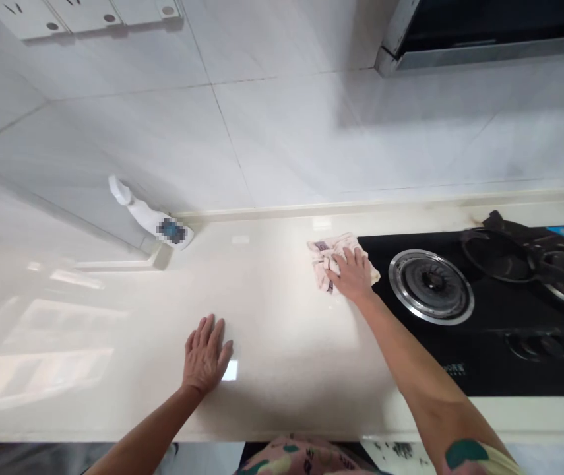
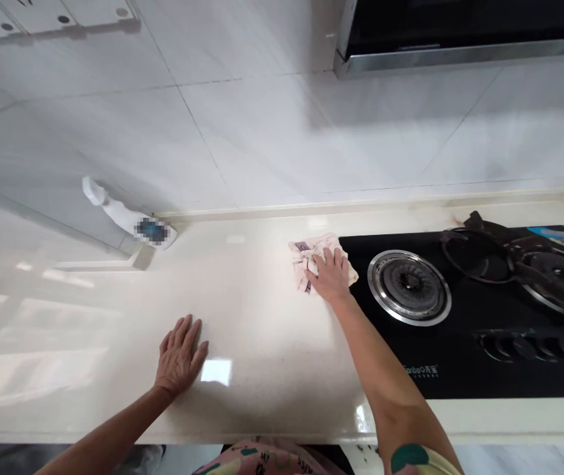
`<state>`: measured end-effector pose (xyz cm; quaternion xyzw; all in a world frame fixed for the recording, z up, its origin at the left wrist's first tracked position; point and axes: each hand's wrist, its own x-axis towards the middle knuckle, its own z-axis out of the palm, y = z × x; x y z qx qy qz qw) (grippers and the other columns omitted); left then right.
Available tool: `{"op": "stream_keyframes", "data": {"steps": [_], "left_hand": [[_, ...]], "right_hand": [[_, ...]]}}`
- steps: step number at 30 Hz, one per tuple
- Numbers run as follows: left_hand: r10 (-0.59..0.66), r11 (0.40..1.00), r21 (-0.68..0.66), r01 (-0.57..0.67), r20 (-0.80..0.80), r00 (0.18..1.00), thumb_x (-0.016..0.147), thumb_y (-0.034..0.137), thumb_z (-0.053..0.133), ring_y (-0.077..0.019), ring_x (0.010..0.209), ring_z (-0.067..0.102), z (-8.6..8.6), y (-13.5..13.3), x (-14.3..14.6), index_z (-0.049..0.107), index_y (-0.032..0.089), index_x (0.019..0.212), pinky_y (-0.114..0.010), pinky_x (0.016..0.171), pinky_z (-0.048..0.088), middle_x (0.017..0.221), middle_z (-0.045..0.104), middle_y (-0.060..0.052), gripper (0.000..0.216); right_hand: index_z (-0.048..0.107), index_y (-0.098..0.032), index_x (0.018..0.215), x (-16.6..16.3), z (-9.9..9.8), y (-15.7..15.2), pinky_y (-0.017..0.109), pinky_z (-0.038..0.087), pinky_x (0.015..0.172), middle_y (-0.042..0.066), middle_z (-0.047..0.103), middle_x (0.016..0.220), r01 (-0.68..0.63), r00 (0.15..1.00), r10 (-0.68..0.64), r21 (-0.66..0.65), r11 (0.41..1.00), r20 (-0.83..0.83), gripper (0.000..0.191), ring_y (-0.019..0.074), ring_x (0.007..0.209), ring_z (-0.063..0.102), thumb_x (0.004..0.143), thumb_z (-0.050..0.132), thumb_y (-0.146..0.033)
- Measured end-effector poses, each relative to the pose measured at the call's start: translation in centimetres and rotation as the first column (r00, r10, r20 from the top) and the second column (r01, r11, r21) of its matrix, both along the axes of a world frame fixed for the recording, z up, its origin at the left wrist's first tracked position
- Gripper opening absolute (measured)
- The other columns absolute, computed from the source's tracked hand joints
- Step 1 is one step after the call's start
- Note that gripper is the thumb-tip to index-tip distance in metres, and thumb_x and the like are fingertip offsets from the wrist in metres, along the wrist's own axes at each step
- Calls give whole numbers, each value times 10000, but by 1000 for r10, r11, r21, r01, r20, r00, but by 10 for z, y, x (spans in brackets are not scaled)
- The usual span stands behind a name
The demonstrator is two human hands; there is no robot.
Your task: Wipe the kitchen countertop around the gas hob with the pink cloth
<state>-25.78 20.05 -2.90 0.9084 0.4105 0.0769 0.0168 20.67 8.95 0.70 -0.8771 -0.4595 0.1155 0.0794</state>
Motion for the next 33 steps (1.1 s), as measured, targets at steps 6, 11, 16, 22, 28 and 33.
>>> {"op": "stream_keyframes", "data": {"steps": [6,11,16,22,28,33], "left_hand": [[0,1000,-21,0,1,1000,1031,464,418,-342,1589,313,1,0,3,487,191,1585,-542,1266,241,1686,409,-163,621],[-9,999,-30,10,19,1000,1036,468,409,-362,1585,313,2,0,5,501,169,1570,-569,1259,240,1680,408,-188,619],[10,999,-41,-8,41,999,1033,474,425,-353,1579,324,4,0,11,533,178,1544,-549,1265,238,1671,427,-175,601],[36,997,-66,-36,0,999,1018,464,422,-357,1580,318,11,0,18,539,140,1534,-541,1270,242,1677,411,-189,620],[29,999,-38,-30,-18,999,1020,487,373,-355,1584,309,12,0,21,535,127,1534,-540,1270,250,1677,409,-196,648],[19,1000,-25,-19,-8,1000,1020,496,359,-355,1581,311,10,1,22,536,134,1531,-551,1262,258,1673,413,-198,651]], "right_hand": [[489,-255,1570,-48,-3,-35,659,97,1261,117,242,1750,101,995,-101,-8,995,28,632,445,1615,53,1026,403,-564],[507,-283,1562,-148,-8,-82,733,119,1222,141,245,1747,100,995,-100,4,995,23,647,491,1604,54,996,477,-594],[533,-296,1536,-250,-2,-108,755,63,1224,145,266,1740,-158,981,168,104,982,-96,680,496,1601,70,951,571,-639],[647,-373,1381,-232,2,-87,539,132,1296,-2,482,1638,-330,934,346,155,931,-92,477,294,1600,220,938,643,-552],[628,-187,1413,-113,-9,-115,653,162,1228,168,433,1650,128,992,-130,182,975,-2,483,416,1579,216,1007,520,-425],[693,-219,1280,-146,-16,-188,539,258,1191,119,571,1540,252,964,-266,307,918,6,392,353,1495,361,1003,541,-450]]}}
